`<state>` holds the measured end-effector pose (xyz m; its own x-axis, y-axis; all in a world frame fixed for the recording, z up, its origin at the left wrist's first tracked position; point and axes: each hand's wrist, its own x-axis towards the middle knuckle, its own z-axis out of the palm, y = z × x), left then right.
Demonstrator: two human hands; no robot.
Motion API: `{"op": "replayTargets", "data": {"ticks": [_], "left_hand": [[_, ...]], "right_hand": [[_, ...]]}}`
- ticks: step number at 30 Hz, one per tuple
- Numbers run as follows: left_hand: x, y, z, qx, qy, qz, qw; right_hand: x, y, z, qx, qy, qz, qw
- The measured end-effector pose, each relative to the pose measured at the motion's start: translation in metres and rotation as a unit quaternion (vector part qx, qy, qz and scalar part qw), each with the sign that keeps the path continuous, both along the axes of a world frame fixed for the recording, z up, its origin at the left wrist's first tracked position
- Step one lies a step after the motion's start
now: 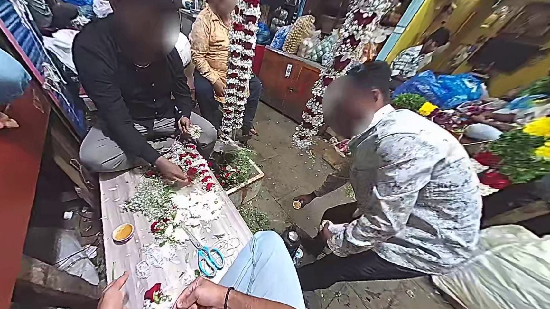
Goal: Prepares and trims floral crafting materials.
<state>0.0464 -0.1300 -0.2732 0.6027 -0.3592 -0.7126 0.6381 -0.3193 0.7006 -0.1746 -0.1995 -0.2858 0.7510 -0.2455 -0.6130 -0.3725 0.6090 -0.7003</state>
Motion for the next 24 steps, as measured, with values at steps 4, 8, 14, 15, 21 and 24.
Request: {"op": "replayTargets", "data": {"ticks": [4, 8, 14, 15, 21, 24], "left_hand": [[0.000, 0.004, 0.001, -0.035, -0.055, -0.108, 0.992], [-0.019, -0.002, 0.034, -0.067, -0.302, -0.233, 0.922], [-0.084, -0.038, 0.118, -0.263, -0.587, -0.265, 0.718], [-0.100, -0.047, 0.137, -0.312, -0.607, -0.260, 0.683], [-0.157, -0.107, 0.166, -0.417, -0.631, -0.279, 0.592], [-0.166, -0.112, 0.159, -0.413, -0.632, -0.281, 0.593]], "right_hand": [[0.001, 0.000, -0.004, -0.002, 0.001, -0.002, 1.000], [0.001, 0.002, -0.003, -0.001, 0.009, -0.001, 1.000], [0.000, 0.003, 0.009, -0.023, 0.009, -0.040, 0.999], [-0.003, 0.004, 0.024, -0.048, 0.009, -0.045, 0.998], [-0.015, 0.019, 0.131, -0.141, 0.019, -0.032, 0.989], [-0.015, 0.016, 0.153, -0.066, 0.068, -0.101, 0.990]]}}
